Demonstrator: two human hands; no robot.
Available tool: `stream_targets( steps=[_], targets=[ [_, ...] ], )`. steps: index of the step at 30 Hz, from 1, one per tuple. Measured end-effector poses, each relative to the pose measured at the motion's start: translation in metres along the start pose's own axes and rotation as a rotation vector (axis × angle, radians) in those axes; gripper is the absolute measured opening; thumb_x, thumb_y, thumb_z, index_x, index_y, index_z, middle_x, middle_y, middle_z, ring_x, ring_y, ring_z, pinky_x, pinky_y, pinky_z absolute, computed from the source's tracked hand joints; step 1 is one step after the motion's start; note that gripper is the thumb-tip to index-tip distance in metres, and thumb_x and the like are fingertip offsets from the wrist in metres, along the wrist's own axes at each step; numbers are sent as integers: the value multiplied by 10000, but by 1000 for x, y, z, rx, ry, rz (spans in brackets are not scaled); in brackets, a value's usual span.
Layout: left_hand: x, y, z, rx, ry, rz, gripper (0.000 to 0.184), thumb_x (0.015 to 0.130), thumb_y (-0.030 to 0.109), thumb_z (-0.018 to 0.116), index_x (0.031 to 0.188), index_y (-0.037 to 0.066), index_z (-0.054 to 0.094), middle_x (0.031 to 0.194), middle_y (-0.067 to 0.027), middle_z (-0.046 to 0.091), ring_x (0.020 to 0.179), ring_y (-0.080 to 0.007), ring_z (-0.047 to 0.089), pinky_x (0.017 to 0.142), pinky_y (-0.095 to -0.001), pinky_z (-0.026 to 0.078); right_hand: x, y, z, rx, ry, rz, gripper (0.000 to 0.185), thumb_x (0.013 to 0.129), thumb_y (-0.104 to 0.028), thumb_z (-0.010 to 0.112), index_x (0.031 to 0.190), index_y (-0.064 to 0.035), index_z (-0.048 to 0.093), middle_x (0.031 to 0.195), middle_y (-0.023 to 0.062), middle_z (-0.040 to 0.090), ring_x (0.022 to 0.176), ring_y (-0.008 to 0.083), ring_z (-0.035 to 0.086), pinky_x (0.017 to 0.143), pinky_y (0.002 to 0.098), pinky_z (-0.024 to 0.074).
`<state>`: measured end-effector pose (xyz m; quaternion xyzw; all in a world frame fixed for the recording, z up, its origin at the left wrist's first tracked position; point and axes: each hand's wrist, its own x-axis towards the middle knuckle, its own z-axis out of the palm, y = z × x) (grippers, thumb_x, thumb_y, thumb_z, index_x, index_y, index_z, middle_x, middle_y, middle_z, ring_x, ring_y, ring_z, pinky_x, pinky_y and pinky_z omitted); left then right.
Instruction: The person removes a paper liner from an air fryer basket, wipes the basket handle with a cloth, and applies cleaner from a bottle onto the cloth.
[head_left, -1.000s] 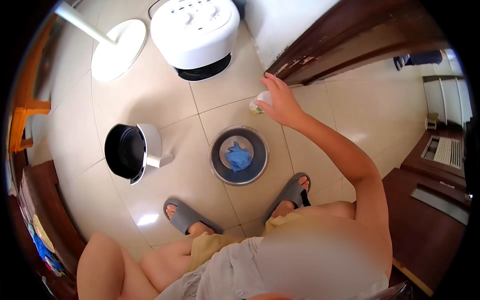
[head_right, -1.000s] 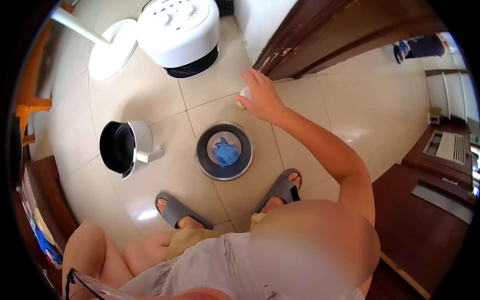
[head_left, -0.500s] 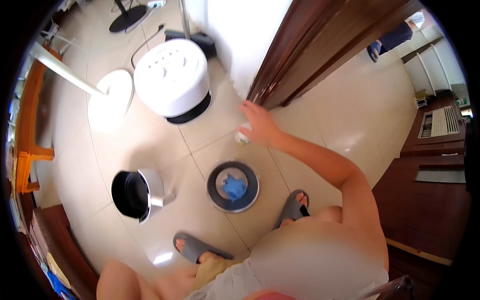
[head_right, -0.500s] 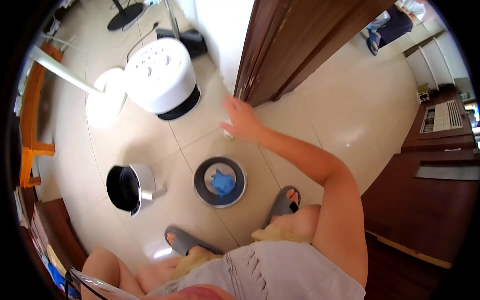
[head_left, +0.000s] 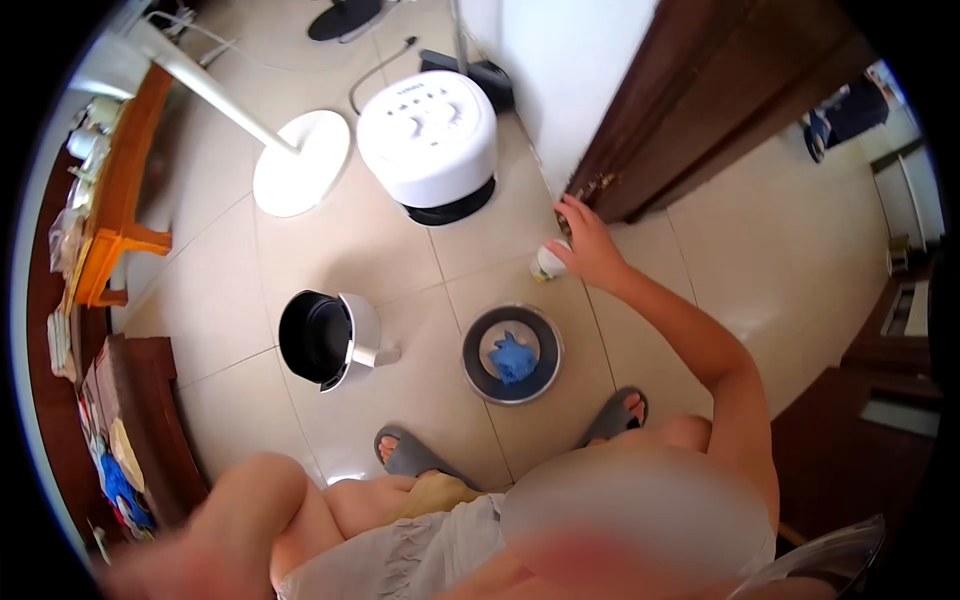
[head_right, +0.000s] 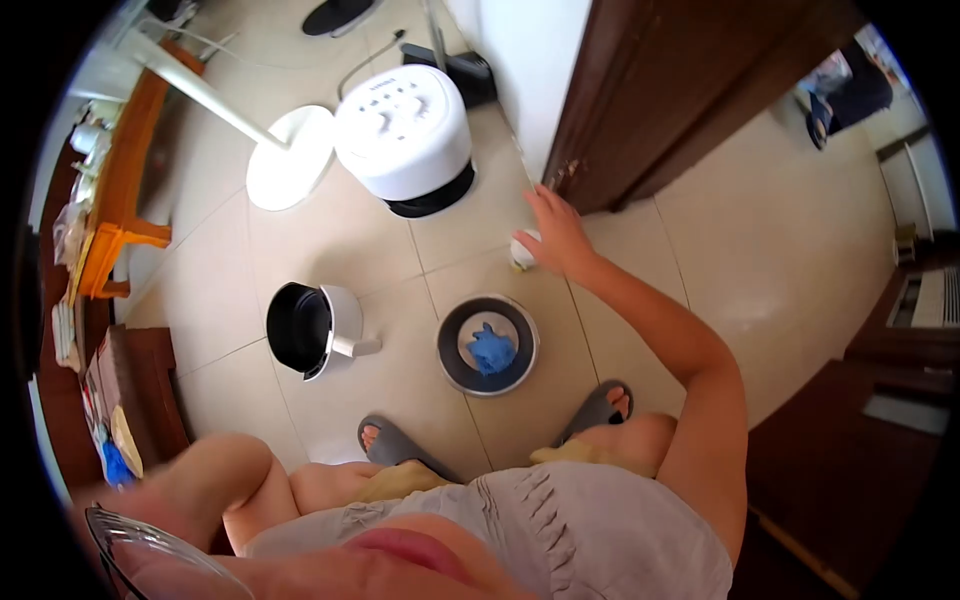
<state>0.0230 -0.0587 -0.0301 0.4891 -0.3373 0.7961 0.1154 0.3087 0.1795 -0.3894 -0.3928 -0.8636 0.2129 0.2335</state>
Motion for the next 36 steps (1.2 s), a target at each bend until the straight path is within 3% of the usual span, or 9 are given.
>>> stream_targets(
  steps=[1,3,5,10,14,18,26,31,36],
  targets=[
    [9,0,0,55,-70,-16,418,987,-16,363,1387,40,469,1354,-176,564,1105,-274,631,980,-397,512,-1,-3,-1,3,-22,36,722,857,-285,768,1456,-22,463,1522,253,431,1381,437,435,1154,492,356],
    [18,5,-21,974,-495,-343,322,1045,166,404,1289,25,560,1097,-139,613,825,-254,572,844,-443,481,-4,-7,-4,14,-47,77,716,867,-278,759,1459,-14,457,1530,259,421,1385,439,433,1158,491,353],
    [21,10,-17,1432,-846,-454,330,1075,276,426,1244,48,595,916,-91,593,643,-204,452,699,-447,408,-6,3,3,8,-50,34,707,873,-278,756,1453,-4,459,1527,266,422,1386,438,433,1159,493,351],
    [2,0,16,1731,-952,-270,256,1035,334,524,1261,215,543,840,-44,551,582,-166,370,569,-376,264,-5,-4,9,14,-70,60,708,864,-292,763,1431,11,468,1515,282,433,1380,446,436,1150,498,359],
    [9,-2,11,1588,-744,-138,270,1045,316,476,1077,78,601,729,-35,526,577,-158,330,573,-365,261,2,-7,12,9,-71,19,681,877,-289,752,1419,14,472,1509,287,436,1378,448,437,1145,495,364],
    [17,27,3,1701,-860,-410,350,1067,283,391,1055,-7,587,733,-78,564,565,-172,346,550,-360,265,3,-24,7,23,-96,32,663,885,-281,743,1417,10,475,1498,295,441,1376,454,435,1141,496,367],
    [40,40,8,1711,-1020,-391,439,1098,160,338,1533,209,318,934,-215,648,582,-202,412,530,-374,282,11,-13,14,-24,-74,-10,687,877,-283,755,1418,25,465,1492,298,439,1359,465,445,1137,504,366],
    [20,47,-4,1628,-735,-392,370,1101,385,271,1201,160,547,799,-147,650,562,-189,370,580,-376,283,12,-21,18,17,-75,-4,708,867,-293,768,1425,18,462,1497,290,440,1365,460,442,1133,509,368],
    [25,31,-22,1503,-892,-198,366,1090,323,332,1316,58,442,827,-176,643,548,-200,401,521,-368,314,11,-7,28,-22,-72,0,708,859,-298,777,1429,-10,469,1492,282,448,1360,450,448,1125,503,379]
  ],
)
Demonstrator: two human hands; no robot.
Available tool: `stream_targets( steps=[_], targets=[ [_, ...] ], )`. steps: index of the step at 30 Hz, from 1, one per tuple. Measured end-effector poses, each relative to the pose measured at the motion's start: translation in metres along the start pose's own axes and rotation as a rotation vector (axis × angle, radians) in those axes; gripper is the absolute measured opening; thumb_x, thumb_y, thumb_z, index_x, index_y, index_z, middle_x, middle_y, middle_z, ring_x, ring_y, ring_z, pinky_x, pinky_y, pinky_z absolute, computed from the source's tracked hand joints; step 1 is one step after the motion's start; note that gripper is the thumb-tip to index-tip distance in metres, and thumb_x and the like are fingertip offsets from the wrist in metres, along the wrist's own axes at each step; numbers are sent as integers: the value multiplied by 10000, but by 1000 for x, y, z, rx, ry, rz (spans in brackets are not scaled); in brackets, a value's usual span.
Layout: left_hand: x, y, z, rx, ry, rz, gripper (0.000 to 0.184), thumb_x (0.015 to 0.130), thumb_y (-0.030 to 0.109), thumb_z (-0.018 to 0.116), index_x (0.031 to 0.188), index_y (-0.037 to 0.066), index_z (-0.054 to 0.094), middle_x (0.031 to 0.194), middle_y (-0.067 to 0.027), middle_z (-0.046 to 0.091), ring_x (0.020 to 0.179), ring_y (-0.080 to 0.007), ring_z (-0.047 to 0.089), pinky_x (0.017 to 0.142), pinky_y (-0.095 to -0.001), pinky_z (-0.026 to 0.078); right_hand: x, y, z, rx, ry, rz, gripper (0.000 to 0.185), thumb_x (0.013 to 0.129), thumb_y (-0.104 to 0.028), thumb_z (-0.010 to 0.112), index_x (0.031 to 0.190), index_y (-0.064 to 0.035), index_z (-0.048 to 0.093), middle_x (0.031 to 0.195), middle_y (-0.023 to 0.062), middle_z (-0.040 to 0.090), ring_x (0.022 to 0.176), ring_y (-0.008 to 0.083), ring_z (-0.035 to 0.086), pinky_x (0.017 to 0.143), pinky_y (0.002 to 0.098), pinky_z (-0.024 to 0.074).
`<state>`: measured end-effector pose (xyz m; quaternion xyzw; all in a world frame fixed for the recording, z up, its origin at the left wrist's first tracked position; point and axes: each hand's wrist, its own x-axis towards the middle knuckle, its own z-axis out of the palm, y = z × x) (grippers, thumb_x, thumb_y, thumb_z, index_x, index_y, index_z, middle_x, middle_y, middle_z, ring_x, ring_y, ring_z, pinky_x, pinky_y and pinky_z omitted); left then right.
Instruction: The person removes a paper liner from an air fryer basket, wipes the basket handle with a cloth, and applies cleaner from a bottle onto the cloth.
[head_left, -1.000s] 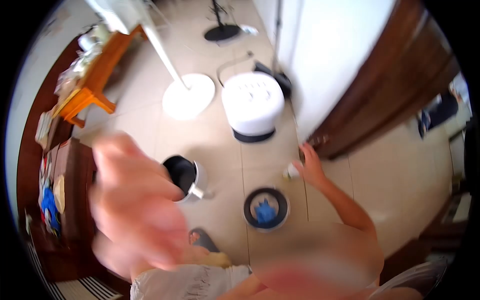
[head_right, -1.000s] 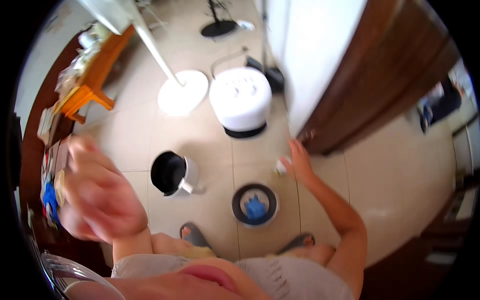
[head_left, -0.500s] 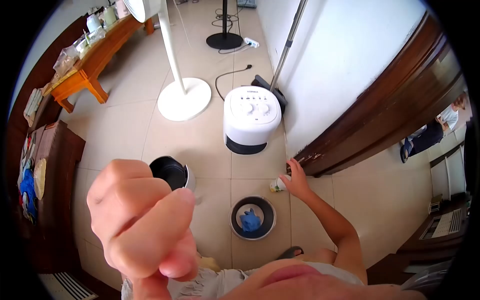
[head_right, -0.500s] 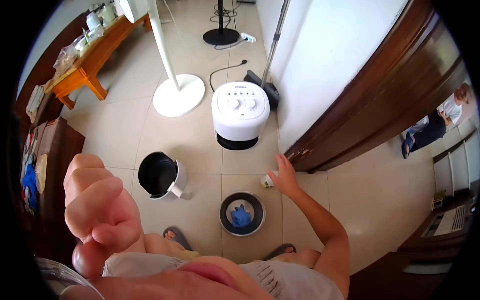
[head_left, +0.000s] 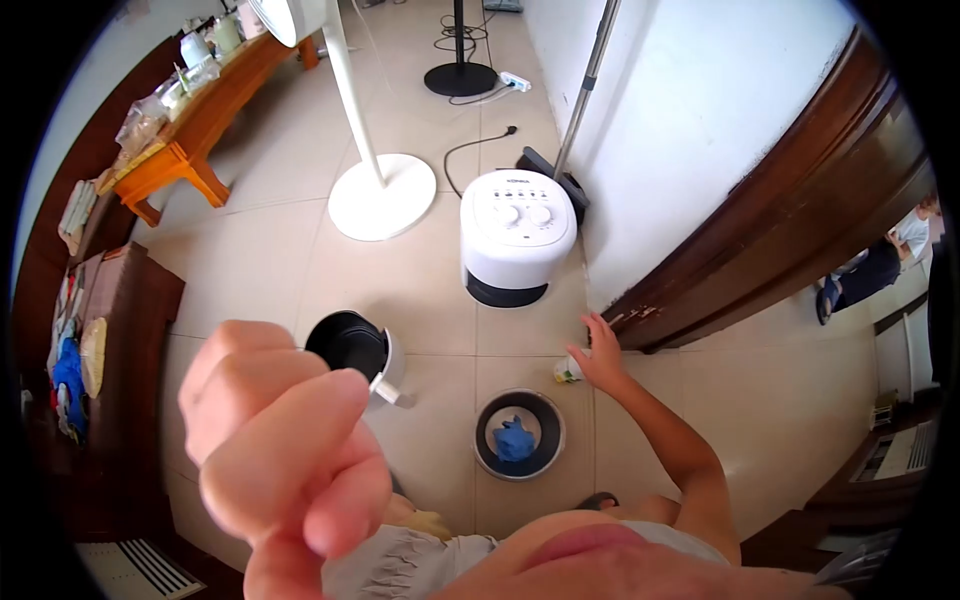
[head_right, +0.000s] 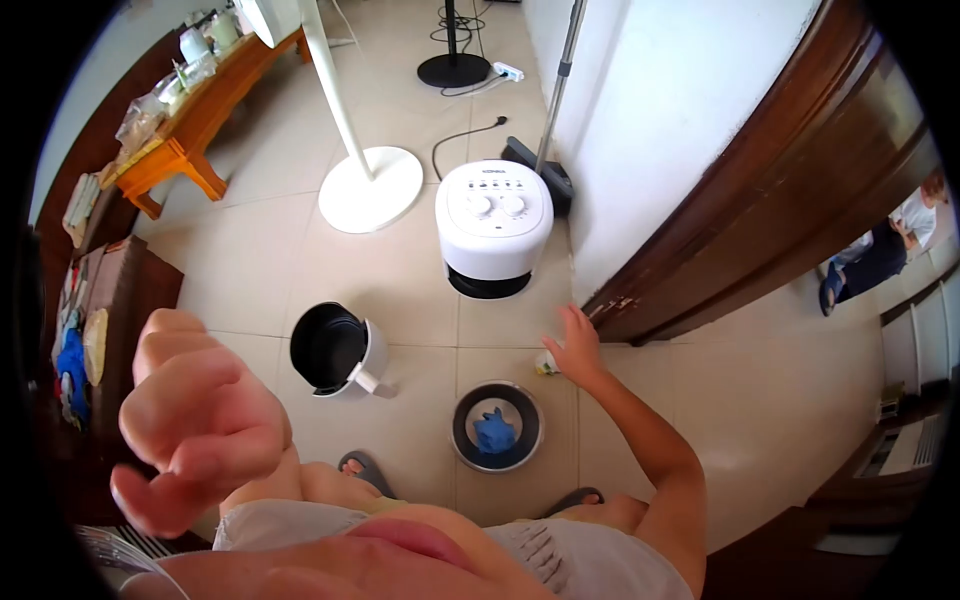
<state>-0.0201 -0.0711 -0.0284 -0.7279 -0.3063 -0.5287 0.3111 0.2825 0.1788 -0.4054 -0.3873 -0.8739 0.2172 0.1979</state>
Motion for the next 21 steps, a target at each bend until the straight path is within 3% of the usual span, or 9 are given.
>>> stream_targets(
  steps=[4,5,7,10,12,15,17,21],
  targets=[
    [-10,-12,27,100,-208,-65,408,1025,152,505,1410,21,465,777,-151,629,541,-195,477,468,-319,395,-5,-1,-6,-62,0,17,691,851,-307,788,1406,-22,492,1469,267,478,1338,439,473,1095,507,409],
    [-20,-21,42,111,-248,-101,548,700,-27,717,1240,-8,621,793,-71,624,549,-187,517,483,-305,412,-5,0,-7,-40,6,13,691,851,-307,788,1406,-22,492,1469,267,478,1338,439,473,1095,507,409],
    [-49,-33,84,78,-384,-115,557,730,41,756,1267,-6,618,736,-28,587,537,-174,536,471,-311,429,-11,8,-7,-49,-205,137,662,837,-307,803,1364,-25,519,1409,250,530,1263,434,540,1026,499,466],
    [-98,-23,138,0,-585,-132,470,819,110,712,1273,20,628,731,-23,558,553,-182,590,472,-335,469,-15,35,10,39,-265,129,676,802,-320,835,1337,-33,537,1320,232,584,1156,433,599,951,482,510],
    [-120,-2,161,-23,-804,-217,435,862,140,708,1281,57,625,756,-50,613,596,-234,640,516,-347,526,-22,20,7,53,-199,128,685,774,-311,857,1317,-36,542,1282,233,600,1131,436,608,936,477,516],
    [-162,21,194,-103,-965,-331,427,878,189,706,1274,70,600,814,-64,638,655,-262,676,553,-378,547,-31,10,6,72,-149,179,694,723,-283,898,1269,-38,547,1229,238,623,1112,439,615,923,476,519],
    [-182,32,212,-142,-1284,-415,427,877,192,709,1264,80,568,932,-88,665,784,-297,699,635,-431,563,-34,15,7,85,-169,221,694,699,-264,916,1241,-36,547,1214,243,630,1118,438,612,924,480,516],
    [-218,38,247,-192,-1464,-459,459,858,213,738,1249,69,545,1044,-127,655,951,-337,685,741,-471,561,-31,11,-5,146,-137,194,678,696,-210,919,1220,-36,524,1141,245,661,1078,449,633,892,491,522]
  ],
)
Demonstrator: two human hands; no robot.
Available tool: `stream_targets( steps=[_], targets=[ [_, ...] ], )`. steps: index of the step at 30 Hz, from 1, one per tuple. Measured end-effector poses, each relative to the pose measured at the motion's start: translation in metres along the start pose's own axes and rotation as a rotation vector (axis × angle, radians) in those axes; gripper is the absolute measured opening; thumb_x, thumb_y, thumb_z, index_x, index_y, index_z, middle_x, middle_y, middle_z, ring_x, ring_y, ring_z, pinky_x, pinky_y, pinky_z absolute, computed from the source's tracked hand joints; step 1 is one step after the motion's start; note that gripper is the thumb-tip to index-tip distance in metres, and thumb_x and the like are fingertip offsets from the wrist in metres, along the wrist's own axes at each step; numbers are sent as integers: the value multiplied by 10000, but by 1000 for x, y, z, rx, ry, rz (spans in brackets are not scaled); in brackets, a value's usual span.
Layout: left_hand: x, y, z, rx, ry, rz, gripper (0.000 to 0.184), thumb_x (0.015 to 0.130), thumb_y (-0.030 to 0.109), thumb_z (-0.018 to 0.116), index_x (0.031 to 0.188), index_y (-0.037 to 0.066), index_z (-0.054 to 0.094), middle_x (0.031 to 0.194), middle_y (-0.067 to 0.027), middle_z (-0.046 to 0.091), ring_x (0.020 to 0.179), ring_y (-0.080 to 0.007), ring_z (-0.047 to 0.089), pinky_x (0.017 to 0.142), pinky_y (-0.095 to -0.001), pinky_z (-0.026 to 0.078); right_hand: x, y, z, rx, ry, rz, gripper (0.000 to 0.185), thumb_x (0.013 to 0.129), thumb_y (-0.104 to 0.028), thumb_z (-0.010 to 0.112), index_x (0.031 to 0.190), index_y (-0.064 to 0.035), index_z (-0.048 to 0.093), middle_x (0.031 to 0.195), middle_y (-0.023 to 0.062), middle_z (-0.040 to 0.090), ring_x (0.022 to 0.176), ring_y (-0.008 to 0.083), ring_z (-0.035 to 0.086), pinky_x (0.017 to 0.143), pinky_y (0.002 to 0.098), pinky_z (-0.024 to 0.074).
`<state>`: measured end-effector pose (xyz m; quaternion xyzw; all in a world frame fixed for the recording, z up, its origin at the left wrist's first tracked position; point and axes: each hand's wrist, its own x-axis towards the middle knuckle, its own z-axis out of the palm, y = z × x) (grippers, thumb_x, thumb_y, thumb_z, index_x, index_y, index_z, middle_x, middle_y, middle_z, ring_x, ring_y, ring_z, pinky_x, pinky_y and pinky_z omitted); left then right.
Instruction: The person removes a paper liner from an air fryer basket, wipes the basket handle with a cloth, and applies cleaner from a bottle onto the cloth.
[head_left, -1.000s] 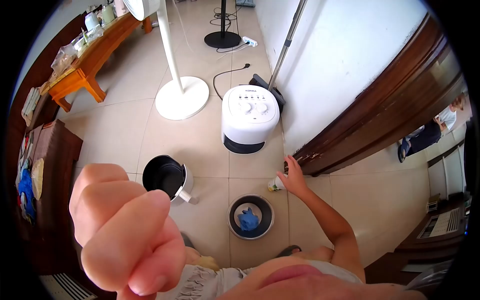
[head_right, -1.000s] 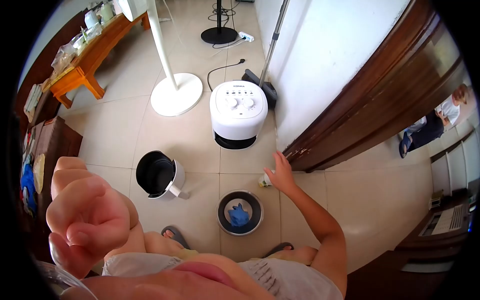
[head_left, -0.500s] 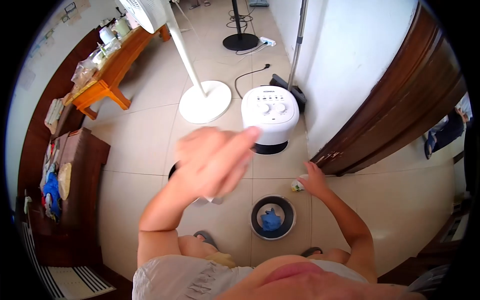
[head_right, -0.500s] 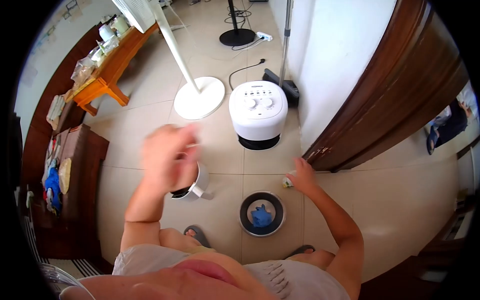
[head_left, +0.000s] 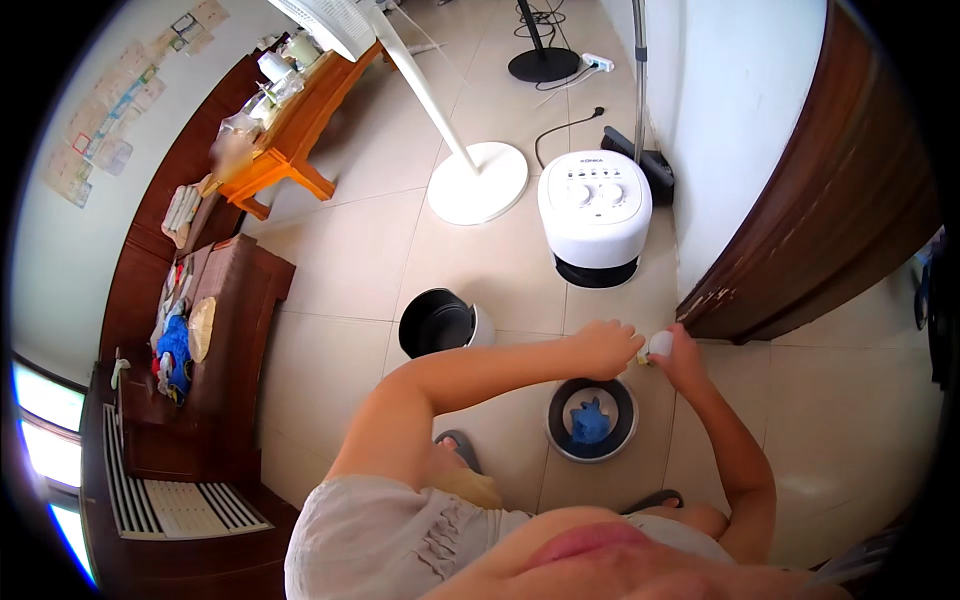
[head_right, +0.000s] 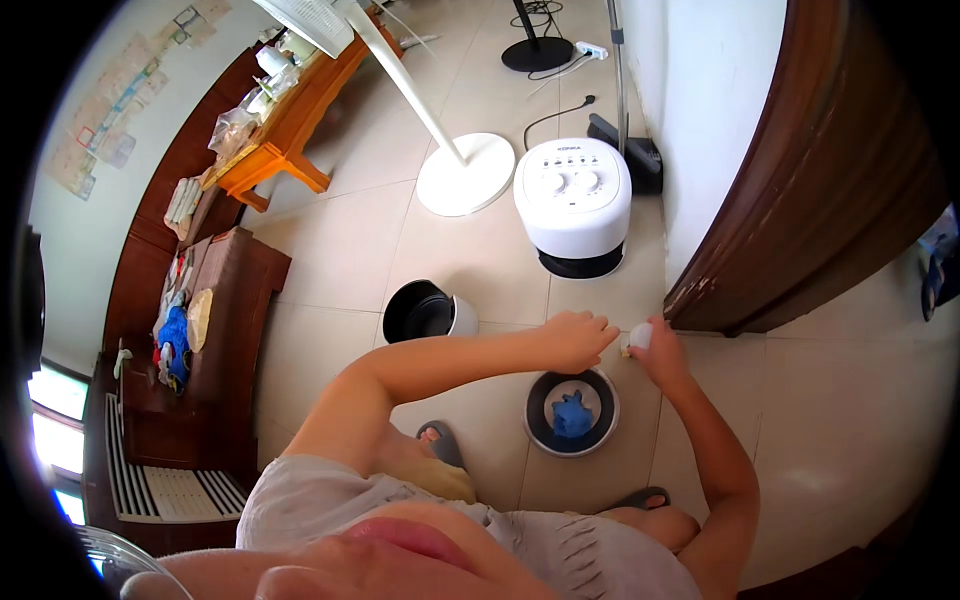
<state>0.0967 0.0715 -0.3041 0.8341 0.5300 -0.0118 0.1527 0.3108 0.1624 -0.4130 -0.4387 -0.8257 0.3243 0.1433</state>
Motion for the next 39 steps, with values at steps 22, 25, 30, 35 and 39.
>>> stream_targets(
  steps=[22,25,30,35,39],
  targets=[
    [30,-6,40,-484,525,-205,707,663,287,877,1274,104,571,1174,-144,628,1140,-380,539,1000,-501,386,-12,-88,-80,176,250,-414,558,756,-154,878,1151,-47,499,1302,215,637,1099,426,647,900,461,530],
    [33,-6,34,-563,530,-254,682,666,262,873,1260,95,583,1155,-148,644,1103,-386,561,965,-497,425,-10,-85,-81,60,392,-601,521,757,-110,866,1141,-50,517,1375,214,604,1204,403,616,976,461,498],
    [32,0,23,-641,600,-252,686,662,224,876,1267,82,586,1152,-154,651,1096,-402,572,949,-494,468,-10,-85,-82,25,475,-696,478,757,-69,852,1122,-57,544,1396,202,592,1268,393,583,1023,474,466],
    [28,-1,20,-651,591,-280,685,663,211,875,1270,80,586,1154,-160,653,1107,-411,566,956,-492,473,-10,-86,-80,36,510,-739,445,764,-53,842,1115,-48,570,1399,204,588,1256,395,586,1019,480,466],
    [27,-1,20,-654,564,-304,677,662,210,876,1261,80,588,1165,-157,651,1109,-412,563,951,-493,475,-11,-86,-77,49,516,-730,427,765,-58,845,1109,-50,592,1414,209,574,1234,392,589,1020,476,464]
  ],
)
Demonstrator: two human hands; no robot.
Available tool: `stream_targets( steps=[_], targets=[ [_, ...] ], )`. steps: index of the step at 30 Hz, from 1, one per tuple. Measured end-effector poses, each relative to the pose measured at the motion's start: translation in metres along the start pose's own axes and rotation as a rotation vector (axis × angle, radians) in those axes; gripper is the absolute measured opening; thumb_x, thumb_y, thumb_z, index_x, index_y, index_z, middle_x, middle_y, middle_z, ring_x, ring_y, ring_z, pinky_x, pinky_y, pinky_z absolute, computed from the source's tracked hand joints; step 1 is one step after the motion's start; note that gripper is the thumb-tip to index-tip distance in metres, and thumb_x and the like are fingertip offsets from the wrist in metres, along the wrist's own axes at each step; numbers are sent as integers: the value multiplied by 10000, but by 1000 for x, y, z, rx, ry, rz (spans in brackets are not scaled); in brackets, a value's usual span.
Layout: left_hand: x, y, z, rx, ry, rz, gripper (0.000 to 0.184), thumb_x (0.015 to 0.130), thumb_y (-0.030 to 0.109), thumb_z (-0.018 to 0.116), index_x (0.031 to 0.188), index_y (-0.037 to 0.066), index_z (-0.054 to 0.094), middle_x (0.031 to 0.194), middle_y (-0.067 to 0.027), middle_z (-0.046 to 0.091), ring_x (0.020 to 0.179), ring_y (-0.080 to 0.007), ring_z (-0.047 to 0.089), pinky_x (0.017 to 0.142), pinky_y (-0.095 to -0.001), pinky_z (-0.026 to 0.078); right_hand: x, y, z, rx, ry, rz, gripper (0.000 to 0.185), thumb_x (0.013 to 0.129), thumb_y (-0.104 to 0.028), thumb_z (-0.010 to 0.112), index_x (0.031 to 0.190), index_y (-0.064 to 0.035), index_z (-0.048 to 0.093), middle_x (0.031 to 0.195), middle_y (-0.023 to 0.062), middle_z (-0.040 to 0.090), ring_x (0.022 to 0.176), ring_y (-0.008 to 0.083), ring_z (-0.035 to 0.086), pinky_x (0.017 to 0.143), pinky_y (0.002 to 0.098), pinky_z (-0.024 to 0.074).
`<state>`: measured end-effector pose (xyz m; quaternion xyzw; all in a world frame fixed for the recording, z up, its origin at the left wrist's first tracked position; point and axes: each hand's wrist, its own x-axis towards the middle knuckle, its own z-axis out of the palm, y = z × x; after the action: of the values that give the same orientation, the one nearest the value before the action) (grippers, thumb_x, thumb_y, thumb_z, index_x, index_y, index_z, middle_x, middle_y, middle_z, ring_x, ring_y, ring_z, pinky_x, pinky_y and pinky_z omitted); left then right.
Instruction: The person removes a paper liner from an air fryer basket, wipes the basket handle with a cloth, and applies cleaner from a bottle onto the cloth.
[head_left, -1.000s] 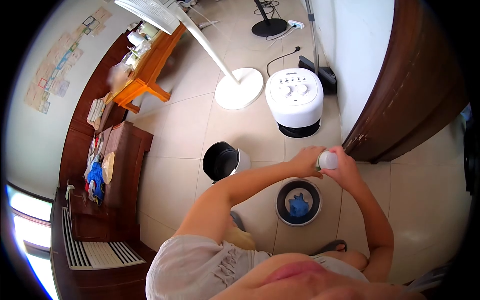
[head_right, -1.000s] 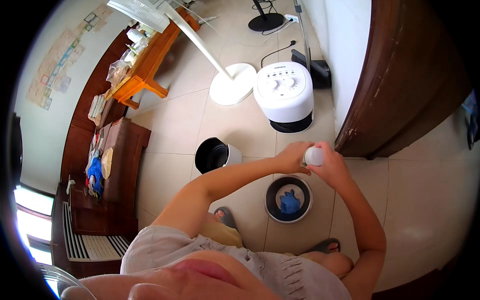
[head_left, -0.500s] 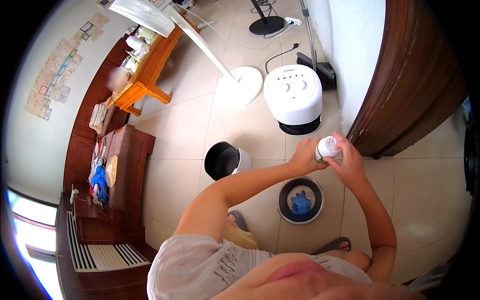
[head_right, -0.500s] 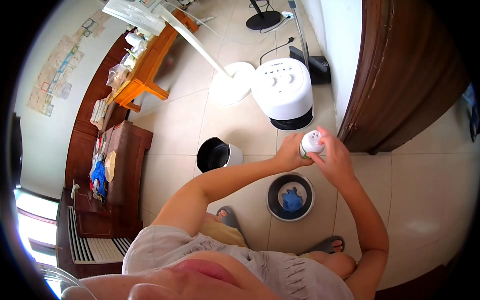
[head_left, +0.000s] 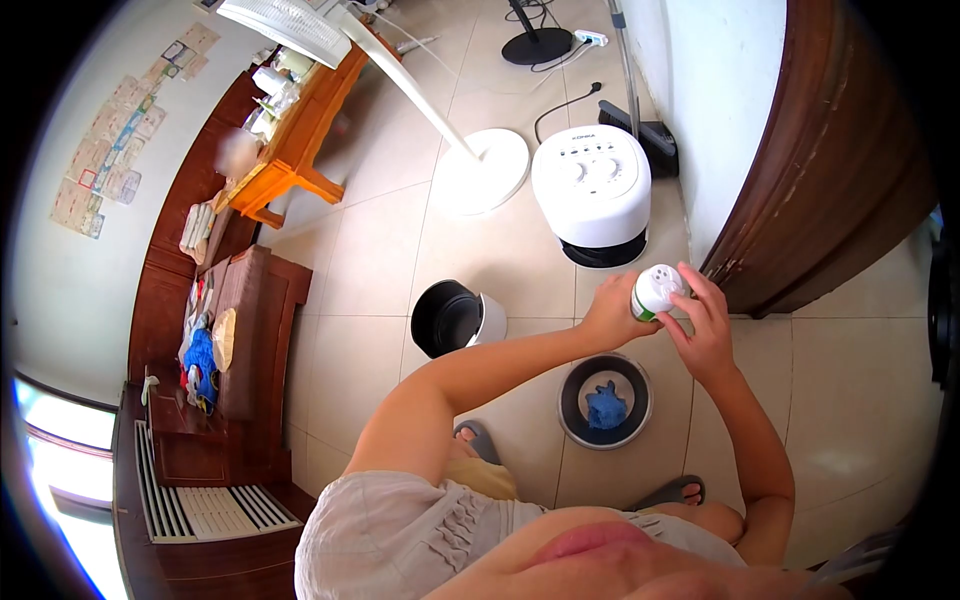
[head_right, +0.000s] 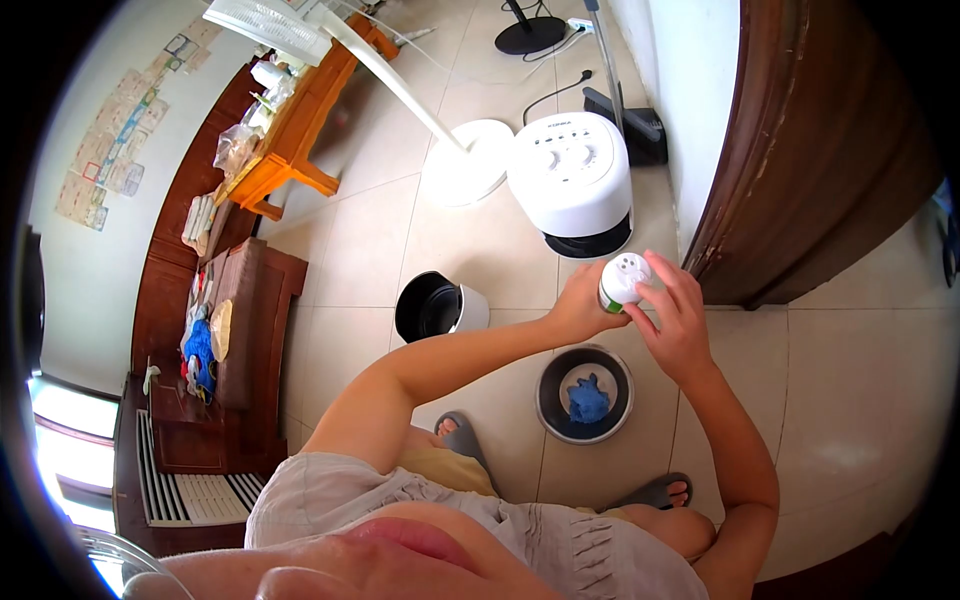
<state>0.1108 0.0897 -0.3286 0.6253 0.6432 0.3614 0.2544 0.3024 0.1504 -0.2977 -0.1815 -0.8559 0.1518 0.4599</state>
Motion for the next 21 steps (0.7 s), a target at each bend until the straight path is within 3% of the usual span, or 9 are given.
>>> stream_targets(
  steps=[2,15,17,21],
  targets=[
    [0,-5,3,23,54,63,693,652,258,902,1241,82,582,1120,-152,663,1047,-416,587,898,-514,473,-3,-1,1,5,2,7,428,768,-62,845,1117,-53,598,1425,210,565,1231,390,587,1021,475,464],
    [3,-6,0,-171,57,-28,777,679,256,918,1325,62,531,1211,-193,656,1095,-444,584,939,-524,479,-7,-6,8,6,-28,91,631,779,-91,850,1356,-72,597,1501,206,492,1281,369,543,1065,453,440],
    [3,-3,0,-125,126,29,616,698,192,927,1164,6,569,1086,-201,685,1017,-385,657,870,-449,519,-8,-5,8,9,-39,102,645,778,-93,851,1369,-75,594,1509,205,484,1290,367,537,1067,452,437],
    [3,0,-1,-137,123,14,620,697,202,930,1162,2,570,1077,-197,688,1014,-387,656,873,-450,519,-11,-4,11,48,-26,141,766,763,-97,868,1437,-44,507,1529,208,463,1346,373,506,1097,456,422]
  ],
)
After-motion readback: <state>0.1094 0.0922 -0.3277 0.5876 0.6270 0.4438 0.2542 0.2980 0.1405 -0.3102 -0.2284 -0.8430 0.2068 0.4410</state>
